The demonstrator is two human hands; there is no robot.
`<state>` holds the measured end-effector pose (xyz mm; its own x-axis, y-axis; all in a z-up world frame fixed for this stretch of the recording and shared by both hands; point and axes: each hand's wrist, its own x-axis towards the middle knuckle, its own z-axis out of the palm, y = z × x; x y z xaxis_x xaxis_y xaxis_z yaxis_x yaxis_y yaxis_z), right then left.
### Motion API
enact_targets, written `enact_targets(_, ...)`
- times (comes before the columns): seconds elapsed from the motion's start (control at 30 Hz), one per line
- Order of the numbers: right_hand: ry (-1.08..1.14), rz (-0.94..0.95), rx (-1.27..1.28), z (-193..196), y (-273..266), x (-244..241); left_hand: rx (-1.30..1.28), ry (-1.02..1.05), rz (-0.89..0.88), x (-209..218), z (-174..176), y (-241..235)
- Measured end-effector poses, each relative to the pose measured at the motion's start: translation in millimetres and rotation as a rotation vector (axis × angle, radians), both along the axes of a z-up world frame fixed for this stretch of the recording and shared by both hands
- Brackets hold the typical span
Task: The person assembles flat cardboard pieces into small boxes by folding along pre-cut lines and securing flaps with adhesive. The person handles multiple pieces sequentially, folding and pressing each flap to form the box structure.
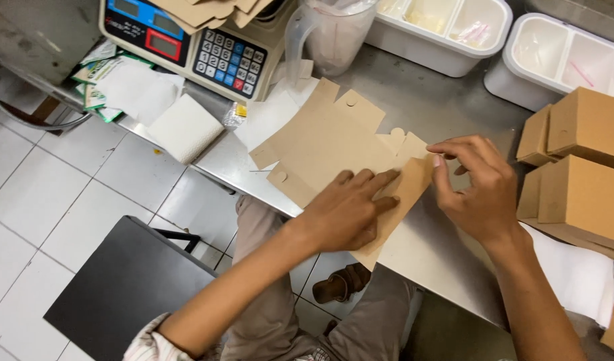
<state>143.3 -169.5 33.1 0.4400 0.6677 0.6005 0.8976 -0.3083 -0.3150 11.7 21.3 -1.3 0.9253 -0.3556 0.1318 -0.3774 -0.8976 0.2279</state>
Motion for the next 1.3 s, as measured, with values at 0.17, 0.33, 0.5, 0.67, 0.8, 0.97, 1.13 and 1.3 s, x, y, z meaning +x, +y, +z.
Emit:
enact_targets(0.17, 0.176, -0.081, -0.083, 4.0, -2.6, 0.9, -0.162, -0.056, -0.126, 11.8, -3.2, 15.9)
enact_targets(0.33, 0.324, -0.149, -0.190, 8.7, -1.0, 1.1, -0.262, -0.052, -0.117, 16.7, -4.7, 18.3)
enact_targets(0.5, 0.456, -0.237, -0.425, 25.3, 1.7, -4.2, -0.415, 0.027, -0.107, 15.3, 5.4, 23.8)
enact_targets(0.67, 0.498, -0.249, -0.493, 27.7, 2.4, -1.5, -0.482, 0.043, -0.091, 16.9, 12.1, 24.7)
enact_targets(0.8, 0.528, -0.367, -0.663, 11.0, -7.4, 3.0, -0.398, -0.109, -0.137, 19.0, -11.5, 26.9)
enact_targets(0.97, 0.534, -0.309, -0.687, 13.2, -4.0, -1.3, -0.382, -0.152, -0.137, 19.4, -14.7, 26.0)
enact_targets(1.13, 0.592, -0.253, -0.727, 17.8, 0.6, -8.1, -0.384, -0.155, -0.133, 19.2, -12.1, 25.3)
enact_targets(1.3, 0.651, -0.186, -0.880, 19.7, 3.9, -11.9, -0.396, -0.149, -0.131, 19.3, -10.9, 24.3)
